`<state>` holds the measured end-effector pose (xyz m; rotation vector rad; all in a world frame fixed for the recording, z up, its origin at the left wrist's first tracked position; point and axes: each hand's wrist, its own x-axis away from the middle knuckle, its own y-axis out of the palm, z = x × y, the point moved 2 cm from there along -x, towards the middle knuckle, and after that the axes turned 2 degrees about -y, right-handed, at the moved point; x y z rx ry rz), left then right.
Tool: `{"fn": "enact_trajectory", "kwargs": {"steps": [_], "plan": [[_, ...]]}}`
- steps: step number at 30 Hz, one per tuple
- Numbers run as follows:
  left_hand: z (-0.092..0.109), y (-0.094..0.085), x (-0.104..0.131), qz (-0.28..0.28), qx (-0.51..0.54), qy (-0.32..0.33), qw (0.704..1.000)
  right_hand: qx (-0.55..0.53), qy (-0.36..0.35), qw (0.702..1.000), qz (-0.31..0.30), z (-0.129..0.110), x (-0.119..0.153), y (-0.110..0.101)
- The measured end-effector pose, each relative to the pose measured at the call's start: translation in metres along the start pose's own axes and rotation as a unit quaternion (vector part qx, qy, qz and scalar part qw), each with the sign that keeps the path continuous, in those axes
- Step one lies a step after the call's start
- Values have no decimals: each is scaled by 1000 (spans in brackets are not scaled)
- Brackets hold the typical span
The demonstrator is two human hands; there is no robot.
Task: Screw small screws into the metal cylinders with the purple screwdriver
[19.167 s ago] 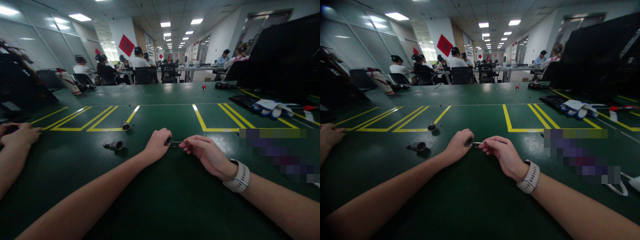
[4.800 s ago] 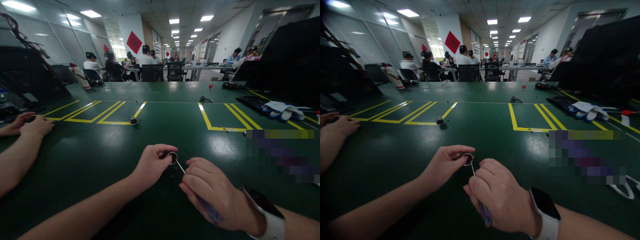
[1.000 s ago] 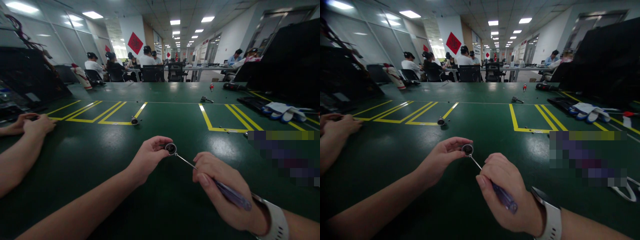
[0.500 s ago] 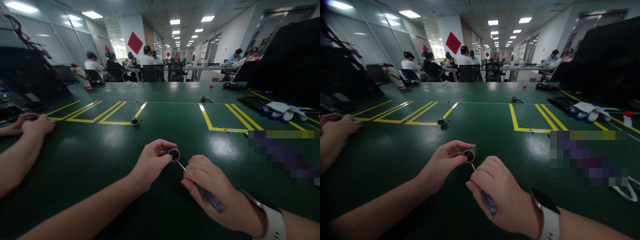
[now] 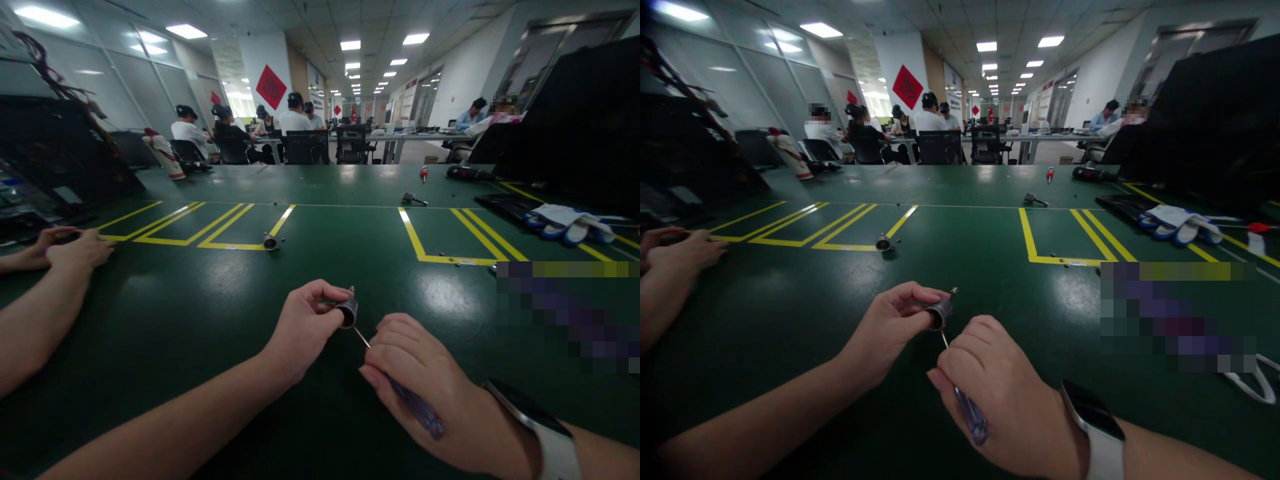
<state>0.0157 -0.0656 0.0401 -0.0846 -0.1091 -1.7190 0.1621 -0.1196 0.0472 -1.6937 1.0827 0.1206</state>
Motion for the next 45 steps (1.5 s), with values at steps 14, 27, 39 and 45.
{"fn": "enact_trajectory", "kwargs": {"steps": [14,27,39,45], "plan": [[-19,-17,-30,-51,-105,64,991,-263,235,925,139,34,9,-7],[-14,-1,-69,-4,-451,202,869,-467,358,763,267,65,-5,-9],[-24,-8,-101,2,-370,235,899,-526,363,702,315,93,-33,5],[-25,-10,-99,-28,-346,255,902,-480,327,756,302,87,-21,5]]}}
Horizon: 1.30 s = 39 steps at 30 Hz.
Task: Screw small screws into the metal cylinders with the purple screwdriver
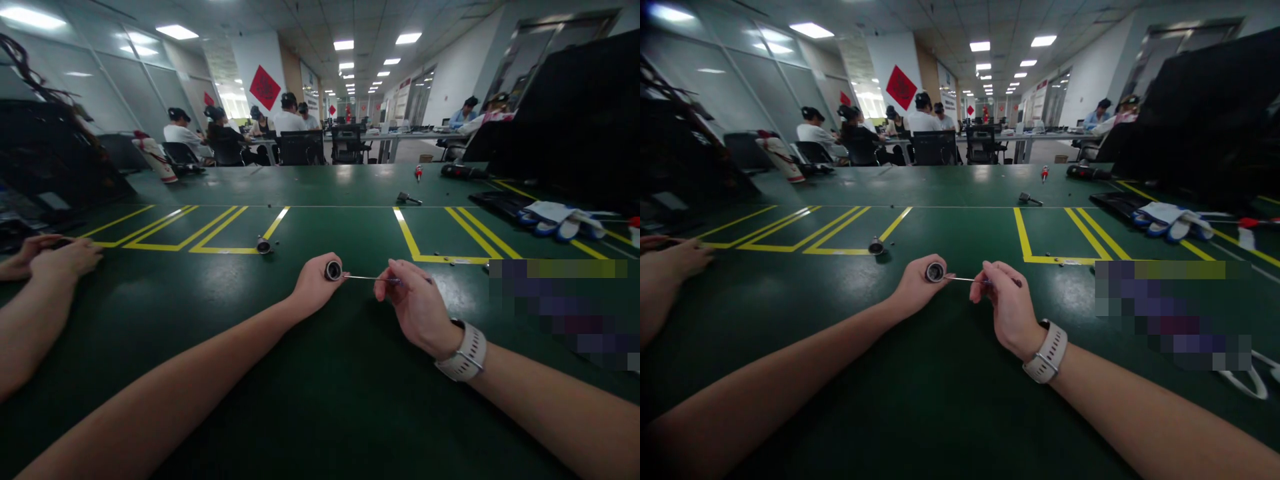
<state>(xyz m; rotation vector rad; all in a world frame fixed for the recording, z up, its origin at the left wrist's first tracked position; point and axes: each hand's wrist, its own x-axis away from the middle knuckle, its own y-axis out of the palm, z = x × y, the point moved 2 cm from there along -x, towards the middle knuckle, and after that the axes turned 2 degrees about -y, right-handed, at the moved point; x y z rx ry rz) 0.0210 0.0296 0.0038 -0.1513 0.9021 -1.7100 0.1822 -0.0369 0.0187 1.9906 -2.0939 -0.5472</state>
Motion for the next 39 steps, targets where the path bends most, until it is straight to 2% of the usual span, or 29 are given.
{"fn": "enact_trajectory", "kwargs": {"steps": [3,7,12,14,18,22,26,30,32,39], "plan": [[2,0,0,-5,-6,3,1000,59,-43,997,-41,2,3,1],[4,0,1,-11,-13,14,1000,143,-67,983,-98,4,6,4],[7,0,2,-29,-44,36,998,236,-67,965,-92,1,10,7],[7,-1,2,-33,-48,41,997,211,-52,973,-82,2,8,6],[6,-1,3,-37,-36,50,997,58,20,996,-61,7,1,4],[6,-1,3,-41,3,52,998,-32,98,994,-44,12,-5,1],[6,0,2,-39,5,49,998,-32,78,996,-35,13,-4,1],[7,-1,3,-33,-63,45,996,71,6,997,-31,10,3,4],[8,-1,4,-33,-91,50,994,105,-6,994,-43,9,5,5],[12,-2,4,-47,-63,69,995,-9,87,996,-21,10,-2,1]]}}
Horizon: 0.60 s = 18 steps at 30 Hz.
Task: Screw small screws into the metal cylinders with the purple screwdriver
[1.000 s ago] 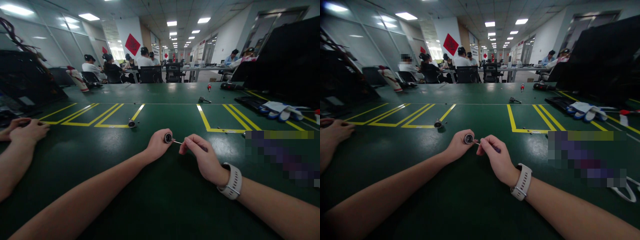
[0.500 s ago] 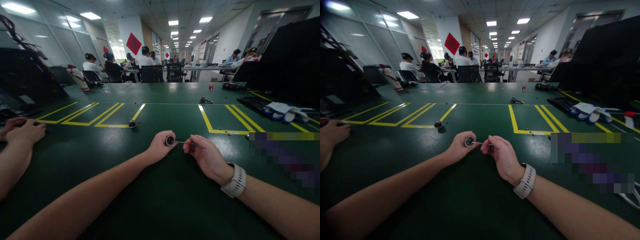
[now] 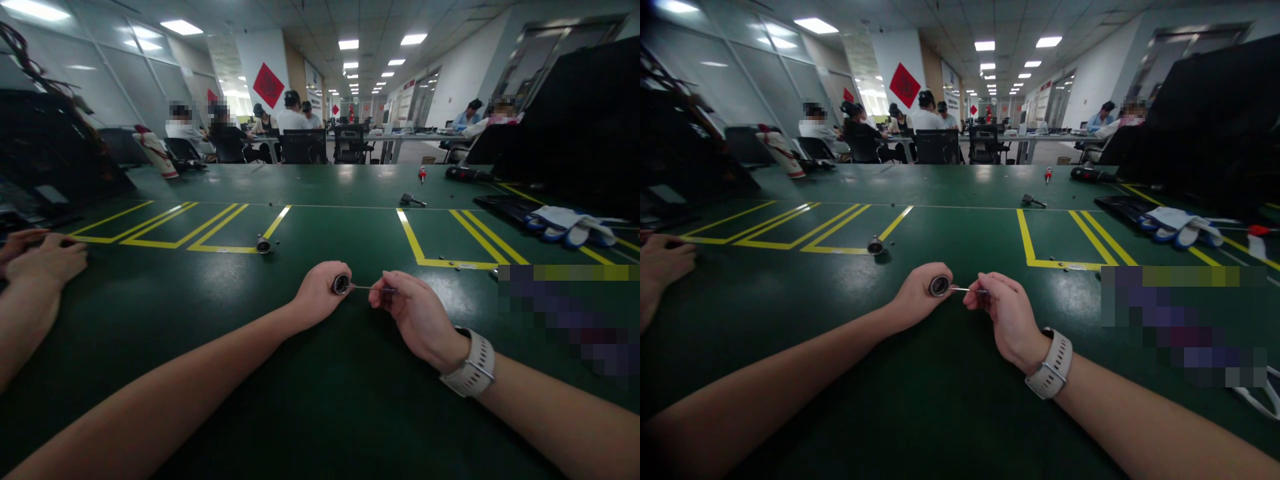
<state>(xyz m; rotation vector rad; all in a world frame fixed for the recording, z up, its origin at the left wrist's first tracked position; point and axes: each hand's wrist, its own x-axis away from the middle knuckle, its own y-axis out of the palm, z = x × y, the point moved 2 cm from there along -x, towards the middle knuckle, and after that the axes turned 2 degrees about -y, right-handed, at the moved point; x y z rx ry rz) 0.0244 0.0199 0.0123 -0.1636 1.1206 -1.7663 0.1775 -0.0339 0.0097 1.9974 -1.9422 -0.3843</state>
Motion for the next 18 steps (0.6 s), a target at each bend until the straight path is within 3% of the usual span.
{"fn": "enact_trajectory", "kwargs": {"steps": [8,18], "plan": [[-6,2,-1,2,110,-33,993,-36,9,999,-3,3,-2,-3],[0,0,-1,-7,6,-14,1000,-22,2,999,27,-1,0,1]]}}
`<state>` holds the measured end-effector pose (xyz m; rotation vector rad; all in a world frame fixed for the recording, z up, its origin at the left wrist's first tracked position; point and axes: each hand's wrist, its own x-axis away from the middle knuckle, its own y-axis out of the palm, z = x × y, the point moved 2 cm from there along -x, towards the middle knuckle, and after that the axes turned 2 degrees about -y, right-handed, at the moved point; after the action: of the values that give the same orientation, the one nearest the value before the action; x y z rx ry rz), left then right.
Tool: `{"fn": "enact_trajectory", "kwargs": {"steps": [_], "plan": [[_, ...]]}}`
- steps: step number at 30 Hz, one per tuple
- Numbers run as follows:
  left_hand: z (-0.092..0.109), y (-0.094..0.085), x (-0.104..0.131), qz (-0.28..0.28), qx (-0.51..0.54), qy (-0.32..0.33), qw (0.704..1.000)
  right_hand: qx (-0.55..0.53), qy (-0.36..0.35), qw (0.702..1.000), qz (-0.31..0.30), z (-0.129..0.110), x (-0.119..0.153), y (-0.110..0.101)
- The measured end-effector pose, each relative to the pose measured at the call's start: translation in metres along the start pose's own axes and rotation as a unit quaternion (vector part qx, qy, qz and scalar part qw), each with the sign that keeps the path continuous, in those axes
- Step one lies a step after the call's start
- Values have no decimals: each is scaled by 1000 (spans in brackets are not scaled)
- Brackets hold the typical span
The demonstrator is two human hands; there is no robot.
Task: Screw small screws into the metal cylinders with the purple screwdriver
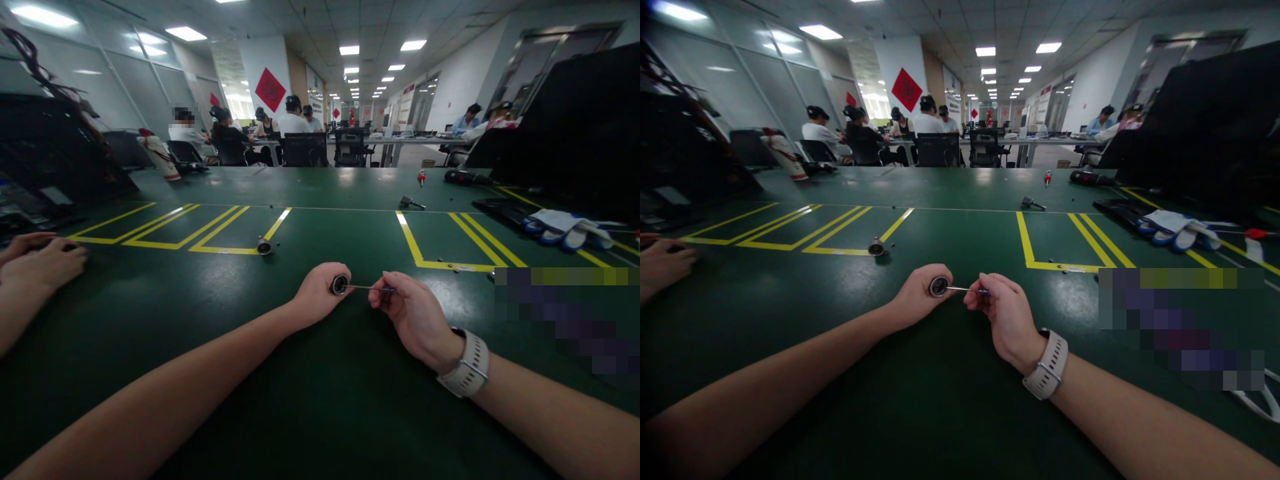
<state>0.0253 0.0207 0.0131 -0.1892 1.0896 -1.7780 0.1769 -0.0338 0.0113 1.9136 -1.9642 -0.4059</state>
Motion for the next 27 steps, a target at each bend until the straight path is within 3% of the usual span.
{"fn": "enact_trajectory", "kwargs": {"steps": [7,16,27], "plan": [[-11,-5,1,-3,-18,-2,1000,2,-8,1000,12,0,0,-3],[-6,-3,1,-38,-49,47,997,26,-9,999,-41,0,2,2],[-7,-1,1,-49,-91,83,991,12,-6,1000,-13,2,-1,0]]}}
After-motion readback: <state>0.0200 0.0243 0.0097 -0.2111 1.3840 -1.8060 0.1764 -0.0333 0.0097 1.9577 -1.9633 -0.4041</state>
